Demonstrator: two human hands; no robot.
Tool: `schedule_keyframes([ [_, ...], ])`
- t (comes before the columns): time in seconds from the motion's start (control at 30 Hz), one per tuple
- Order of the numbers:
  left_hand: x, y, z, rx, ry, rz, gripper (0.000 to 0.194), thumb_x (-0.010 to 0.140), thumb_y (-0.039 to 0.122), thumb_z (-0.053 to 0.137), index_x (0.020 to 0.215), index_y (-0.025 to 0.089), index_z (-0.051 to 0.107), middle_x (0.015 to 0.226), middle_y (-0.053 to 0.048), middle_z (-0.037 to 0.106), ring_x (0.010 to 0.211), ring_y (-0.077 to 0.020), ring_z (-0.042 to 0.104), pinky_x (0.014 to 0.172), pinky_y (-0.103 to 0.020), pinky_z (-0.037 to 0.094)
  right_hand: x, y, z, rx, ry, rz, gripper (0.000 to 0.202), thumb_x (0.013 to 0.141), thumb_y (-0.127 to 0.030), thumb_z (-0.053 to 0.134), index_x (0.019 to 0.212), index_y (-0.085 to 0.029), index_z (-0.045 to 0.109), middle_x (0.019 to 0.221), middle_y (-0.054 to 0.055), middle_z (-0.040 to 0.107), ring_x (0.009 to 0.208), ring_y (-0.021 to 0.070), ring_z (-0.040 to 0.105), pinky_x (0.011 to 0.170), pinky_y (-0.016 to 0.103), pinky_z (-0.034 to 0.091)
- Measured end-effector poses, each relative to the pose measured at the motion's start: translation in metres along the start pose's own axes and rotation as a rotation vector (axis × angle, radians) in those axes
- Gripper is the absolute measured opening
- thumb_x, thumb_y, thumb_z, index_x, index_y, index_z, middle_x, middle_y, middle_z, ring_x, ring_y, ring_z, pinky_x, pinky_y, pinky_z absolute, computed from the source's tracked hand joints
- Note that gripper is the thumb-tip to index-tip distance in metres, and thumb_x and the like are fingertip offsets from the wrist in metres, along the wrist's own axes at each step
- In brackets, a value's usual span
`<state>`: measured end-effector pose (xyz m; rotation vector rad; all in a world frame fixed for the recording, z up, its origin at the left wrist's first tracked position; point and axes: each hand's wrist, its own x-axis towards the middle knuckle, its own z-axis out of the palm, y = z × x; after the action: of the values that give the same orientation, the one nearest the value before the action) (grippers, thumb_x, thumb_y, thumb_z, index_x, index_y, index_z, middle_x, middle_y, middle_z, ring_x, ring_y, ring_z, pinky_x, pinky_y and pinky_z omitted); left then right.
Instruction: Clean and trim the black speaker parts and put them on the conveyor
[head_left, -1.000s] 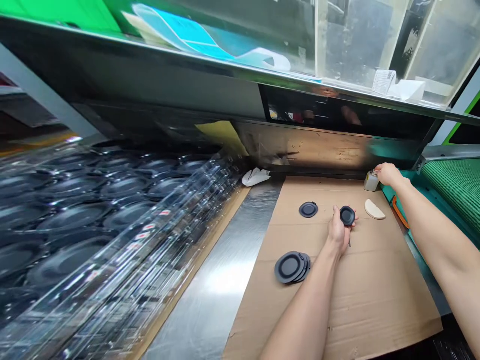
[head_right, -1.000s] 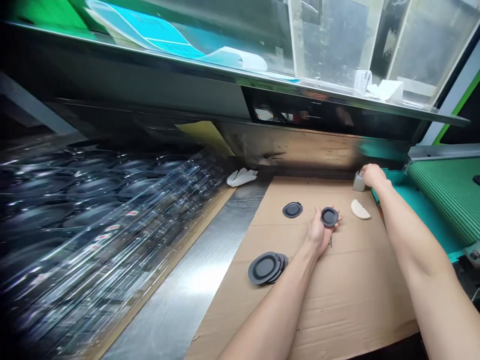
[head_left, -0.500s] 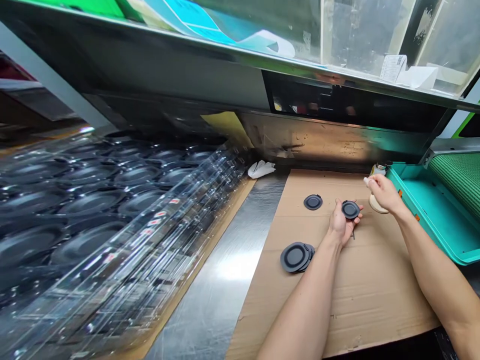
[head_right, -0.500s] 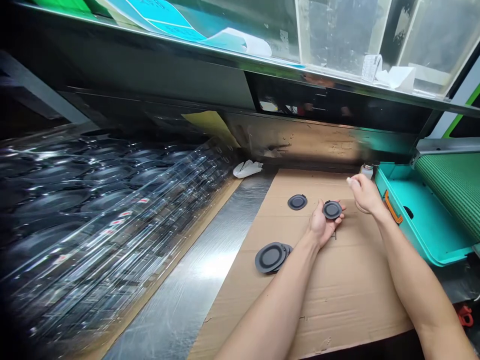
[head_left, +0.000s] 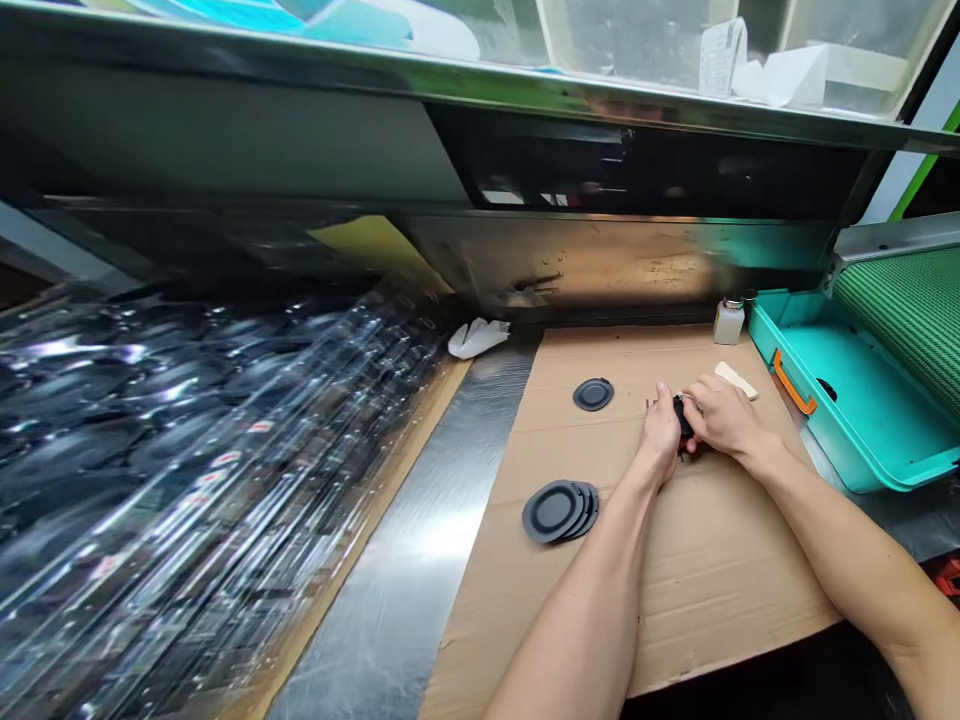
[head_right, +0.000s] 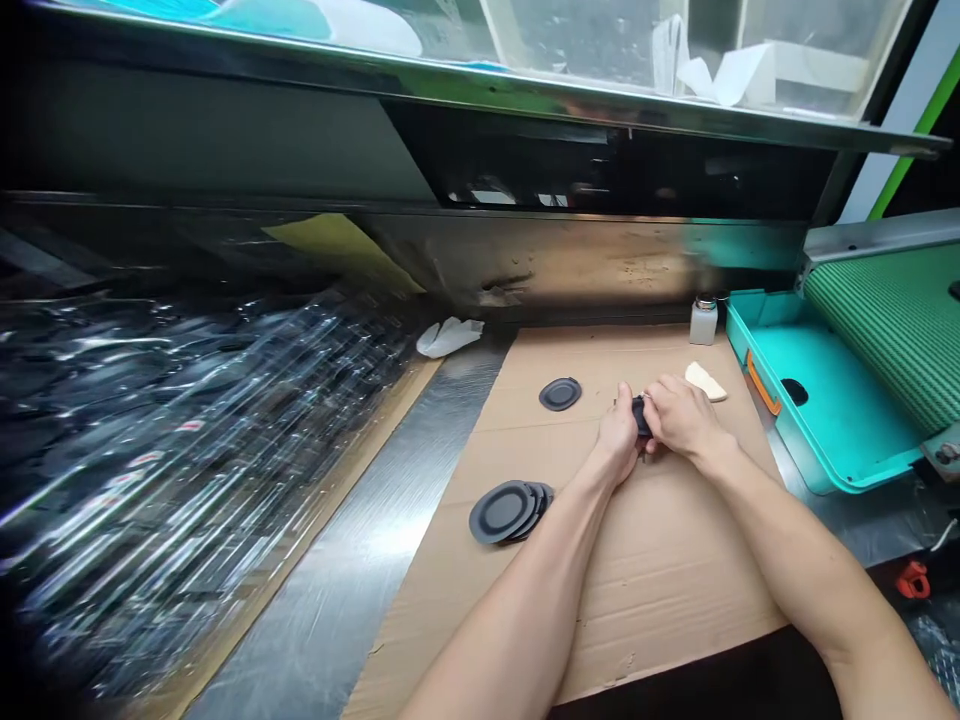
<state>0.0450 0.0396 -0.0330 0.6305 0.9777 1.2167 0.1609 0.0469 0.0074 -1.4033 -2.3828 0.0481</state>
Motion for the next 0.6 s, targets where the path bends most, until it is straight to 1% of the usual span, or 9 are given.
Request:
schedule_keyframes([
  [0.1,0.0,-0.003,-0.001,0.089,-0.038,0.032,0.067,0.092,0.073,0.036,0.062,0.018,0.058,0.04,-0.003,0.052,0.027,-0.0127,0.045,0.03,-0.023,0.029,-0.002,0.0,-0.003,-0.015,-0.026,-0.01,0.025,0.1,-0.025,0.044,0.095,-0.017,0.068,0.096,0.008,0.065,0.09,0.0192,0.058,0.079,0.029,0.041],
  [0.2,0.0,-0.005,-0.003,0.176,-0.031,0.079,0.067,0.094,0.071,0.035,0.059,0.019,0.057,0.04,-0.005,0.054,0.028,-0.0138,0.047,0.03,-0.024,0.031,-0.002,0.003,-0.002,0.006,-0.012,-0.064,0.025,0.1,-0.023,0.044,0.092,-0.017,0.067,0.096,0.008,0.065,0.09,0.0182,0.057,0.08,0.028,0.041],
  [0.27,0.001,-0.006,-0.004,0.209,-0.033,0.087,0.067,0.095,0.069,0.033,0.059,0.019,0.057,0.041,-0.005,0.055,0.028,-0.0143,0.048,0.031,-0.024,0.033,-0.002,0.005,0.001,0.009,-0.001,-0.074,0.025,0.1,-0.023,0.044,0.093,-0.018,0.067,0.096,0.007,0.065,0.09,0.0178,0.057,0.08,0.027,0.041],
  [0.4,0.001,-0.005,-0.003,0.173,-0.022,0.044,0.067,0.096,0.069,0.029,0.059,0.019,0.055,0.041,-0.005,0.054,0.029,-0.0135,0.046,0.032,-0.024,0.032,-0.002,0.007,0.005,0.002,-0.004,-0.059,0.023,0.1,-0.023,0.045,0.097,-0.017,0.067,0.097,0.007,0.065,0.093,0.0182,0.058,0.082,0.027,0.041],
  [0.5,0.0,-0.004,0.0,0.166,0.019,0.042,0.065,0.093,0.072,0.034,0.059,0.02,0.053,0.04,-0.003,0.053,0.028,-0.0125,0.044,0.031,-0.023,0.031,-0.002,0.005,0.008,-0.005,0.009,-0.068,0.024,0.1,-0.022,0.043,0.096,-0.016,0.066,0.097,0.008,0.065,0.093,0.0186,0.058,0.082,0.027,0.041],
  [0.6,-0.001,-0.003,0.001,0.165,0.011,0.033,0.064,0.093,0.072,0.035,0.06,0.02,0.052,0.04,-0.002,0.052,0.028,-0.0121,0.044,0.031,-0.023,0.031,-0.002,0.005,0.011,-0.004,0.016,-0.072,0.023,0.1,-0.022,0.044,0.096,-0.016,0.066,0.098,0.008,0.065,0.093,0.0182,0.058,0.082,0.027,0.041],
])
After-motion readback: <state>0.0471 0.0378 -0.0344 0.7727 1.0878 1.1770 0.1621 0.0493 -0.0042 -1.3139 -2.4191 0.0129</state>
